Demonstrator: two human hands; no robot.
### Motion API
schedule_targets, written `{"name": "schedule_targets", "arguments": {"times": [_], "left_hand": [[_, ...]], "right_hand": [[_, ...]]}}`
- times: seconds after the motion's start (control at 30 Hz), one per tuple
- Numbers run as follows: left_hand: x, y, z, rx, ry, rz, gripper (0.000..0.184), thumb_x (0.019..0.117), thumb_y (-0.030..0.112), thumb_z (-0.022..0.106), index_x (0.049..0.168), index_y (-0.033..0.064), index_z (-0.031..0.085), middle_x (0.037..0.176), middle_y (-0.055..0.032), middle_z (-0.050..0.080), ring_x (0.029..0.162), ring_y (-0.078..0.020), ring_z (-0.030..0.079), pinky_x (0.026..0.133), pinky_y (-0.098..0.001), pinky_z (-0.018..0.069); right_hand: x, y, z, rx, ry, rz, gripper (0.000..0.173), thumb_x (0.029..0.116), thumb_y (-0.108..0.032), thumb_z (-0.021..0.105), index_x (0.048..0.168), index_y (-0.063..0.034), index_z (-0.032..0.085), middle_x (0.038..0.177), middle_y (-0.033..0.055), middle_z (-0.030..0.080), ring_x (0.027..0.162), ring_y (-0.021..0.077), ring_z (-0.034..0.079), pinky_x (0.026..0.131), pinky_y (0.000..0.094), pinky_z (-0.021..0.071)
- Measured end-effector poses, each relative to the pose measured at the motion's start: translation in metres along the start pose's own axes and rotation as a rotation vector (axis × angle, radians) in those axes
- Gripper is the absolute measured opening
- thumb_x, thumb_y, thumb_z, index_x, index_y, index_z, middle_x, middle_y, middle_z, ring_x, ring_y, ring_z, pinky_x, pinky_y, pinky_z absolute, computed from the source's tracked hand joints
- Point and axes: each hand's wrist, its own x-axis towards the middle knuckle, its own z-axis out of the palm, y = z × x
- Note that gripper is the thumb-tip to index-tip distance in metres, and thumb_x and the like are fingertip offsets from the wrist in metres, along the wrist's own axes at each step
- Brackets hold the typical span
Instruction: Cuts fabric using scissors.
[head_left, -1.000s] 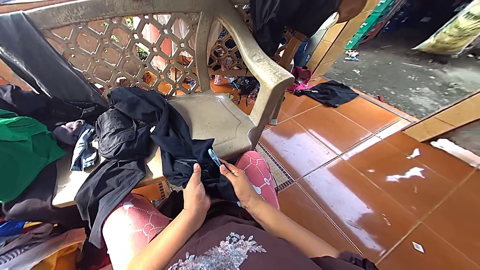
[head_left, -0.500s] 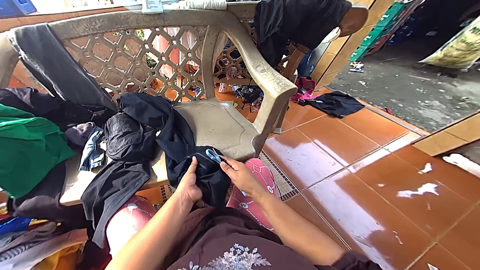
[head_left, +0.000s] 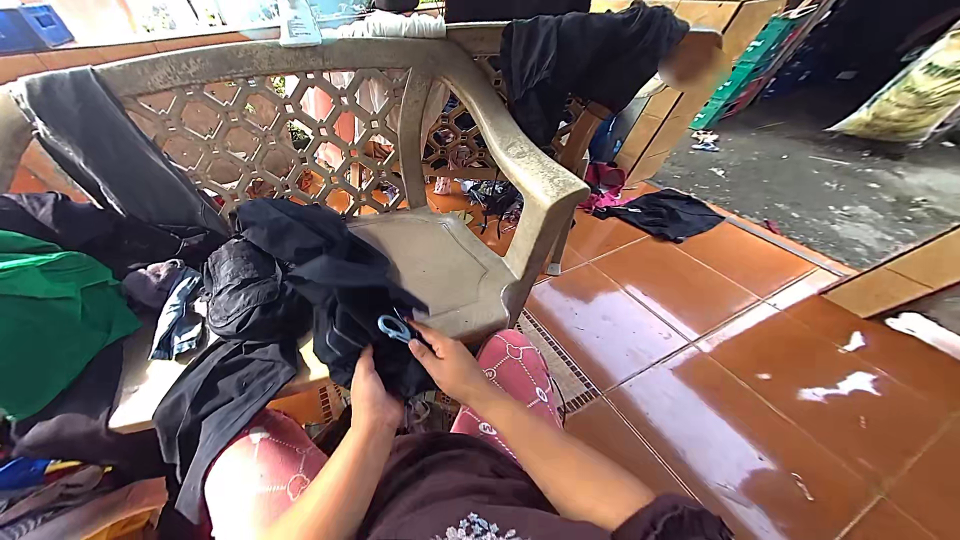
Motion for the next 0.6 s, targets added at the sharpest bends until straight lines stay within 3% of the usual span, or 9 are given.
{"name": "schedule_targets", "arguments": {"times": [0.13, 0.23, 0.37, 0.4, 0.43, 0.47, 0.5, 0.53, 0.6], "left_hand": [[0.0, -0.007, -0.009, -0.018, -0.063, -0.256, 0.034, 0.1116, 0.031, 0.035, 0.122, 0.0072, 0.057, 0.102, -0.0094, 0.07, 0.095, -0.0185, 0.07, 0.083, -0.0391, 0.0596], [-0.004, -0.003, -0.003, 0.027, -0.147, -0.319, 0.024, 0.1093, 0.02, 0.043, 0.119, 0.0049, 0.058, 0.101, -0.01, 0.071, 0.093, -0.0184, 0.07, 0.083, -0.0372, 0.0596], [-0.005, -0.004, -0.004, 0.069, -0.154, -0.362, 0.025, 0.1097, 0.02, 0.043, 0.121, 0.0027, 0.057, 0.102, -0.0127, 0.07, 0.095, -0.0216, 0.07, 0.085, -0.0407, 0.0593], [-0.006, -0.003, -0.003, 0.076, -0.152, -0.352, 0.026, 0.11, 0.021, 0.042, 0.122, 0.0028, 0.056, 0.103, -0.013, 0.07, 0.095, -0.0222, 0.07, 0.085, -0.0415, 0.0592], [-0.006, -0.001, -0.003, 0.083, -0.148, -0.333, 0.026, 0.1103, 0.02, 0.041, 0.123, 0.0027, 0.055, 0.105, -0.0132, 0.069, 0.097, -0.0224, 0.07, 0.086, -0.042, 0.0588], [-0.007, 0.002, -0.002, 0.095, -0.142, -0.31, 0.025, 0.1105, 0.019, 0.041, 0.124, 0.0028, 0.055, 0.106, -0.013, 0.069, 0.098, -0.022, 0.069, 0.087, -0.0417, 0.0584], [-0.008, 0.004, 0.0, 0.113, -0.135, -0.285, 0.025, 0.1106, 0.018, 0.04, 0.125, 0.0028, 0.054, 0.107, -0.0127, 0.068, 0.098, -0.0213, 0.069, 0.087, -0.041, 0.0582], [-0.01, 0.006, 0.001, 0.133, -0.123, -0.256, 0.024, 0.1105, 0.017, 0.04, 0.125, 0.0023, 0.053, 0.106, -0.0124, 0.068, 0.098, -0.0205, 0.069, 0.087, -0.04, 0.0581], [-0.011, 0.007, 0.003, 0.163, -0.102, -0.208, 0.022, 0.1092, 0.012, 0.042, 0.124, 0.001, 0.054, 0.105, -0.0122, 0.068, 0.096, -0.0193, 0.069, 0.086, -0.0383, 0.0581]], "right_hand": [[-0.013, 0.022, 0.009, 0.117, -0.025, 0.047, 0.048, 0.1095, -0.029, 0.043, 0.149, -0.0023, 0.051, 0.146, 0.0161, 0.058, 0.135, 0.0227, 0.055, 0.116, 0.0429, 0.0395], [-0.013, 0.013, -0.007, 0.196, -0.073, 0.088, 0.048, 0.11, -0.025, 0.042, 0.151, -0.0002, 0.045, 0.154, 0.0161, 0.049, 0.142, 0.0192, 0.047, 0.119, 0.0362, 0.0352], [-0.022, 0.008, -0.023, 0.351, -0.144, 0.179, 0.061, 0.1085, -0.028, 0.044, 0.159, 0.0017, 0.027, 0.162, 0.0205, 0.034, 0.145, 0.0214, 0.042, 0.117, 0.0361, 0.0358], [-0.026, 0.007, -0.028, 0.354, -0.146, 0.199, 0.064, 0.1079, -0.031, 0.044, 0.16, 0.0004, 0.023, 0.161, 0.0199, 0.036, 0.139, 0.0187, 0.047, 0.112, 0.0337, 0.0405], [-0.029, 0.005, -0.032, 0.336, -0.114, 0.212, 0.067, 0.1066, -0.033, 0.047, 0.161, -0.0012, 0.023, 0.154, 0.0185, 0.045, 0.123, 0.0137, 0.056, 0.099, 0.0299, 0.0478], [-0.032, 0.002, -0.035, 0.326, -0.037, 0.214, 0.068, 0.1049, -0.032, 0.05, 0.16, -0.0014, 0.025, 0.133, 0.0154, 0.058, 0.091, 0.008, 0.058, 0.075, 0.0257, 0.0494], [-0.033, -0.001, -0.038, 0.344, 0.036, 0.201, 0.069, 0.1035, -0.029, 0.054, 0.159, -0.0003, 0.023, 0.105, 0.0086, 0.061, 0.067, 0.0043, 0.05, 0.058, 0.0229, 0.0437], [-0.035, -0.004, -0.043, 0.389, 0.1, 0.168, 0.072, 0.1016, -0.024, 0.056, 0.159, 0.0014, 0.02, 0.084, 0.0013, 0.056, 0.056, 0.0019, 0.044, 0.051, 0.0204, 0.0395], [-0.037, -0.013, -0.054, 0.558, 0.188, 0.075, 0.076, 0.0978, -0.014, 0.057, 0.158, 0.0016, 0.012, 0.075, -0.0066, 0.047, 0.05, -0.0016, 0.038, 0.046, 0.0153, 0.036]]}}
